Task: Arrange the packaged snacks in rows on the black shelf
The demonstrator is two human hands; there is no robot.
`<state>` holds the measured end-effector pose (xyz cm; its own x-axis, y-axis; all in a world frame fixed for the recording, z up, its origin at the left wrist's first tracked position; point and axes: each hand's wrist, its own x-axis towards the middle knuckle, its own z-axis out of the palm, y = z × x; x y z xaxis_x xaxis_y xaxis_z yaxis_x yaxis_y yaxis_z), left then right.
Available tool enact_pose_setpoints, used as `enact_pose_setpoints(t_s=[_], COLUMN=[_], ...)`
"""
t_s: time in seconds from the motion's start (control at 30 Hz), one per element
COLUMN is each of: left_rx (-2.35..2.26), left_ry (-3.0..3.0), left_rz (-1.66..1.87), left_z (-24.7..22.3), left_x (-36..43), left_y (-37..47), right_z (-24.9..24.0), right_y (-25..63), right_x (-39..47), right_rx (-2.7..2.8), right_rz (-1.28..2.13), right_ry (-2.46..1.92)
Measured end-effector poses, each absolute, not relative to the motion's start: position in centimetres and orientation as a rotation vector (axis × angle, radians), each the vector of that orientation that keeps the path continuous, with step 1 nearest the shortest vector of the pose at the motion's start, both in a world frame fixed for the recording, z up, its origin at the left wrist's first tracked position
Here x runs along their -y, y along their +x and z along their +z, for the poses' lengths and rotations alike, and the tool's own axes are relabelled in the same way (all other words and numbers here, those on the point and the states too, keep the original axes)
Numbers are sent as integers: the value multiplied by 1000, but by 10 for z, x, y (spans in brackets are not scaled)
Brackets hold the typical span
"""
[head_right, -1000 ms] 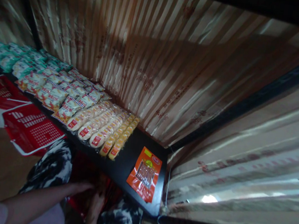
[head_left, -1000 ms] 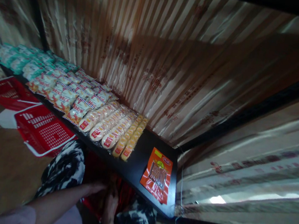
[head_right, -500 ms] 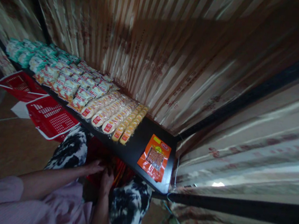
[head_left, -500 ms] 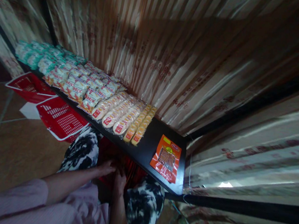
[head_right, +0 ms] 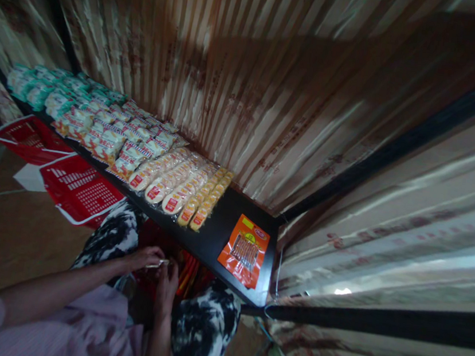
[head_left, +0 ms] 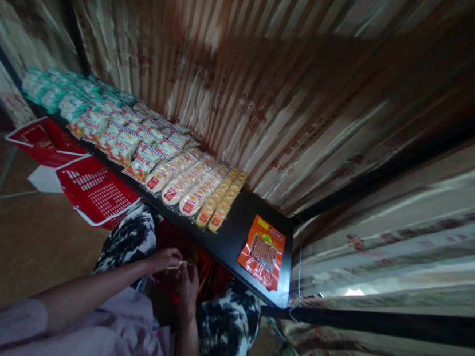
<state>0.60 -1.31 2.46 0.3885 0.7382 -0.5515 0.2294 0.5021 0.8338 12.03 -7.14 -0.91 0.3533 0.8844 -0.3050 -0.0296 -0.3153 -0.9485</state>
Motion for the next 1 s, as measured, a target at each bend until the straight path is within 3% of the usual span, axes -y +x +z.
enact_pose_setpoints(t_s=[0.33, 1.0], left_rx=[-1055, -847], left_ry=[999, 839], left_rz=[418, 547], left_z=[52, 100], left_x=[4, 15], left_y=[5, 40], right_z=[36, 95], right_y=[136, 185], right_x=[77, 61], right_rx=[750, 642], right_rz=[1253, 1044], right_ry=[-1435, -1477])
